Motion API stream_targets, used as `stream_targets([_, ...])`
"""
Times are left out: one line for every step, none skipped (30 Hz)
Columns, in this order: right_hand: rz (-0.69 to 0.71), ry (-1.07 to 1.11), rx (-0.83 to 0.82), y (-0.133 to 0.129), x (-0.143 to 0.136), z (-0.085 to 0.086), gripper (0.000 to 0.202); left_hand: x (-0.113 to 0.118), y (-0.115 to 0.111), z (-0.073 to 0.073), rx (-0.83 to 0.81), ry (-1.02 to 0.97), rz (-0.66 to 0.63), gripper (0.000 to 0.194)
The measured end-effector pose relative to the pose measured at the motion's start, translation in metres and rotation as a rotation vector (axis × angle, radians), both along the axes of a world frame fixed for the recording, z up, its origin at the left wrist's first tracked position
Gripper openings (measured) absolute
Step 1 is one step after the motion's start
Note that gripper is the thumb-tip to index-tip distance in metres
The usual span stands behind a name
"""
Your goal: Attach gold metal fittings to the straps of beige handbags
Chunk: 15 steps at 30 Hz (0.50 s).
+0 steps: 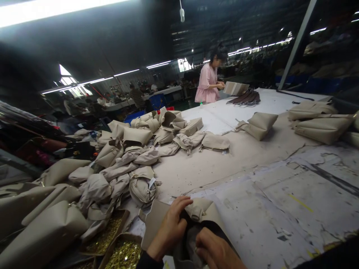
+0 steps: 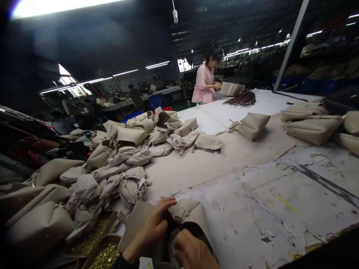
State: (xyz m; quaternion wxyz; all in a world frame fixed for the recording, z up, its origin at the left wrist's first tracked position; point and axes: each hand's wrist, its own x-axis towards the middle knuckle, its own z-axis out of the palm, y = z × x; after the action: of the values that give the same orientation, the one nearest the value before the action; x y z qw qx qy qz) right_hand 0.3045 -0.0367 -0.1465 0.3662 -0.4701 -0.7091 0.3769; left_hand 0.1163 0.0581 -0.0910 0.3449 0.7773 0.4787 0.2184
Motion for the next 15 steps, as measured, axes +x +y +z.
stream_targets([-0.017, 0.015, -0.045, 0.002, 0.002, 0.002, 0.008, -0.003, 0.0, -0.006, 0.018, 0.088, -0.061, 0.082])
stream_targets([-0.037, 0.046, -0.076, 0.003, 0.003, 0.003, 0.008, -0.006, -0.002, -0.012, 0.042, 0.174, -0.101, 0.085])
stream_targets([-0.062, 0.086, -0.1, 0.005, 0.005, 0.004, 0.008, -0.007, -0.004, -0.016, 0.066, 0.25, -0.112, 0.086])
stream_targets([-0.087, 0.126, -0.113, 0.005, 0.006, 0.004, 0.009, -0.007, -0.006, -0.018, 0.085, 0.318, -0.101, 0.086])
stream_targets([-0.105, 0.163, -0.119, 0.006, 0.006, 0.004, 0.01, -0.005, -0.008, -0.019, 0.099, 0.383, -0.079, 0.086])
stream_targets([-0.124, 0.192, -0.121, 0.007, 0.006, 0.004, 0.011, -0.001, -0.008, -0.018, 0.114, 0.451, -0.063, 0.086])
stream_targets([-0.136, 0.214, -0.123, 0.008, 0.006, 0.005, 0.011, 0.004, -0.007, -0.017, 0.137, 0.525, -0.065, 0.086])
stream_targets([-0.143, 0.232, -0.13, 0.009, 0.006, 0.006, 0.011, 0.01, -0.004, -0.015, 0.176, 0.609, -0.09, 0.084])
stream_targets([-0.148, 0.247, -0.14, 0.01, 0.006, 0.008, 0.011, 0.017, 0.0, -0.013, 0.233, 0.696, -0.131, 0.081])
stream_targets([-0.154, 0.264, -0.15, 0.011, 0.007, 0.01, 0.011, 0.023, 0.005, -0.011, 0.3, 0.774, -0.179, 0.077])
stream_targets([-0.157, 0.28, -0.159, 0.012, 0.009, 0.012, 0.011, 0.028, 0.011, -0.01, 0.364, 0.835, -0.22, 0.072])
stream_targets([-0.16, 0.298, -0.167, 0.013, 0.011, 0.014, 0.01, 0.032, 0.017, -0.01, 0.417, 0.873, -0.251, 0.069])
stream_targets([-0.164, 0.318, -0.172, 0.014, 0.014, 0.016, 0.01, 0.035, 0.022, -0.01, 0.458, 0.889, -0.272, 0.065])
stream_targets([-0.171, 0.336, -0.176, 0.014, 0.016, 0.018, 0.01, 0.036, 0.028, -0.011, 0.492, 0.881, -0.286, 0.061])
stream_targets([-0.175, 0.353, -0.181, 0.014, 0.018, 0.019, 0.01, 0.035, 0.032, -0.011, 0.526, 0.853, -0.295, 0.056])
